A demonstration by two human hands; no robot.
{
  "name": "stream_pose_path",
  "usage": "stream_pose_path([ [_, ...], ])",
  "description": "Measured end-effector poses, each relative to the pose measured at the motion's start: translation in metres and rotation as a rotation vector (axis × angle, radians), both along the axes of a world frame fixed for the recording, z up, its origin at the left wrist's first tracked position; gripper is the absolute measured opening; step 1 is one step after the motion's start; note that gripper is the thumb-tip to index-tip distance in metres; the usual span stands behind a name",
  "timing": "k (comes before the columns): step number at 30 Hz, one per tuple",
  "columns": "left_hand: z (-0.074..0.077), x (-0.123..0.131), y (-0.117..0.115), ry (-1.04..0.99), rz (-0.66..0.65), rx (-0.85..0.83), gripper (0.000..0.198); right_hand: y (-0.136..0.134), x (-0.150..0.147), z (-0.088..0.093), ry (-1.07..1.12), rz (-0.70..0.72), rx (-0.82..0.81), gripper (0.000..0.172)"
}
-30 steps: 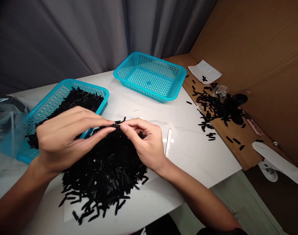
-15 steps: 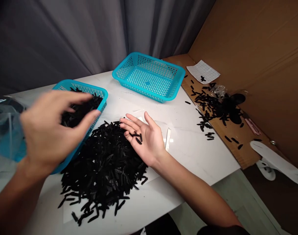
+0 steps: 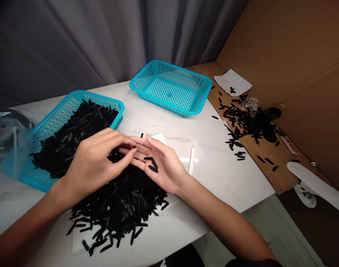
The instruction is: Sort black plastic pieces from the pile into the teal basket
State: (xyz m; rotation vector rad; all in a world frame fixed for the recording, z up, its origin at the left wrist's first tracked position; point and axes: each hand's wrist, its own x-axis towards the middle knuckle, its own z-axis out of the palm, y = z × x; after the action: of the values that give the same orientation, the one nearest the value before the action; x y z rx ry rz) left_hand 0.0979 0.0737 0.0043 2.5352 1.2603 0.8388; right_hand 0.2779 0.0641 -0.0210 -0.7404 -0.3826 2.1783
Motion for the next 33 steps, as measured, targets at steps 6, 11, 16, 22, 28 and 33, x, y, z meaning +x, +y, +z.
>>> stream_pose_path([
  [6, -0.001, -0.001, -0.001, 0.014, 0.12, 0.071, 0.005, -0.001, 0.0, -0.006, -0.373, -0.229, 0.2, 0.017],
  [11, 0.004, -0.001, -0.001, -0.046, 0.032, 0.081, 0.006, -0.004, 0.002, -0.002, -0.596, -0.233, 0.432, 0.016],
  [16, 0.011, 0.0, -0.002, -0.131, 0.014, 0.062, 0.009, -0.006, 0.003, 0.003, -0.707, -0.28, 0.562, 0.011],
  [22, 0.018, -0.004, -0.001, -0.147, 0.072, 0.08, 0.008, -0.005, 0.005, 0.006, -0.755, -0.355, 0.602, 0.008],
  [28, 0.02, -0.004, -0.001, -0.168, 0.033, 0.077, 0.004, -0.006, 0.005, 0.006, -0.746, -0.38, 0.618, 0.007],
  [33, 0.02, -0.003, -0.001, -0.178, 0.021, 0.091, 0.005, -0.007, 0.006, 0.006, -0.76, -0.387, 0.629, 0.006],
])
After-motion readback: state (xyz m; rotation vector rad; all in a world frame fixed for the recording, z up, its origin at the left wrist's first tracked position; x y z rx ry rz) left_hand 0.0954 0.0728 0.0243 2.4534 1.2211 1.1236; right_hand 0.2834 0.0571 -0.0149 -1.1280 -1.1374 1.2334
